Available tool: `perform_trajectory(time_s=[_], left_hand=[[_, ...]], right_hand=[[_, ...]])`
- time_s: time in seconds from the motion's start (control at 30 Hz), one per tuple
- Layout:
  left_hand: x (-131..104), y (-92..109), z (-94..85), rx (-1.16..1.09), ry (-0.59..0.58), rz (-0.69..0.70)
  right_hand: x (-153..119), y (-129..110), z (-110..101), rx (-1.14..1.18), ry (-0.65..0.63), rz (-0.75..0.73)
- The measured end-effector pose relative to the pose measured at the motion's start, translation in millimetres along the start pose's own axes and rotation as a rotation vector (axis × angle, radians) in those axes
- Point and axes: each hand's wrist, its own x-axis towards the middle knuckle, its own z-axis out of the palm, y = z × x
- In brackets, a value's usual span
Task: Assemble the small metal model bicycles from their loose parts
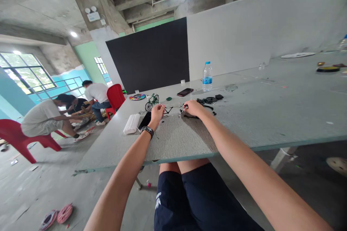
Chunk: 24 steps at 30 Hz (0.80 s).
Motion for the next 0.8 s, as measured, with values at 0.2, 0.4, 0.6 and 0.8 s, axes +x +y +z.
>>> perform_trajectory(time_s=[0.2, 0.4, 0.6, 0.8], left_hand=[[0.8, -1.1, 0.3, 0.016, 0.004, 0.008], [1.5, -2.9, 0.2, 0.034, -0.001, 0.02], [2.7, -4.4, 0.3, 0.045, -0.005, 0.03], [2.3, -4.4, -0.8, 0.069, -0.007, 0.032]], right_hand=[[-0.9, -4.0, -1.8, -0.026, 0.027, 0.04], [-3.8, 4.6, -2.6, -0.077, -0.002, 0.117], [-3.3, -6.7, 3.4, -0.079, -0.038, 0.06], [-5.2, -3.2, 1.7, -0.105, -0.034, 0.121]])
